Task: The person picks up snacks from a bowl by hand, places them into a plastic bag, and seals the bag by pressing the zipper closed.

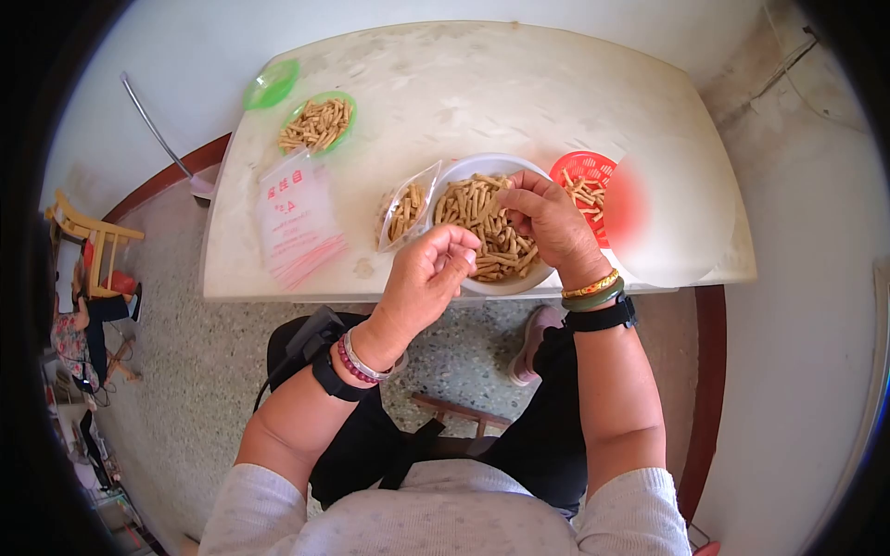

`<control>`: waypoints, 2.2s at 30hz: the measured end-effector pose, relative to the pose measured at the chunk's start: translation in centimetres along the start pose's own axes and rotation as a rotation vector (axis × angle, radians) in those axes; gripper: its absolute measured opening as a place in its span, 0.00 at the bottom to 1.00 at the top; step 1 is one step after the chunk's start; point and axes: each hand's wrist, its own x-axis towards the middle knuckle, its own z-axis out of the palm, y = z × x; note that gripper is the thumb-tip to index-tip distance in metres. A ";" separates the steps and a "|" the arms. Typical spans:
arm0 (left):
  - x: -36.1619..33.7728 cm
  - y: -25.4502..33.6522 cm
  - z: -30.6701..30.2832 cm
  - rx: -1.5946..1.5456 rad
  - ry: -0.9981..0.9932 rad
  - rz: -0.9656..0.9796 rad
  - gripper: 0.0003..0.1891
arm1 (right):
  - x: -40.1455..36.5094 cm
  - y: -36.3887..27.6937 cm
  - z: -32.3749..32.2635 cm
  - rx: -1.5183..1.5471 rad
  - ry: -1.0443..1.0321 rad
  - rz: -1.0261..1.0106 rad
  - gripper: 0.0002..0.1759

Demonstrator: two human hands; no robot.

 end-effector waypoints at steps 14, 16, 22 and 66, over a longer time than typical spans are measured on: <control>1.9 -0.3 1.0 -0.409 0.001 -0.280 0.07 | -1.5 0.5 -0.1 0.202 -0.082 0.034 0.02; 2.0 -0.7 1.0 -0.484 -0.022 -0.307 0.06 | -1.6 0.5 -0.1 0.213 -0.092 0.024 0.02; 1.9 -1.3 0.8 -0.828 -0.096 -0.505 0.08 | -2.4 -0.7 0.1 0.236 0.087 -0.059 0.06; 2.3 0.7 -7.7 0.575 0.404 0.119 0.04 | 0.2 -0.4 10.2 -0.969 0.067 -0.812 0.09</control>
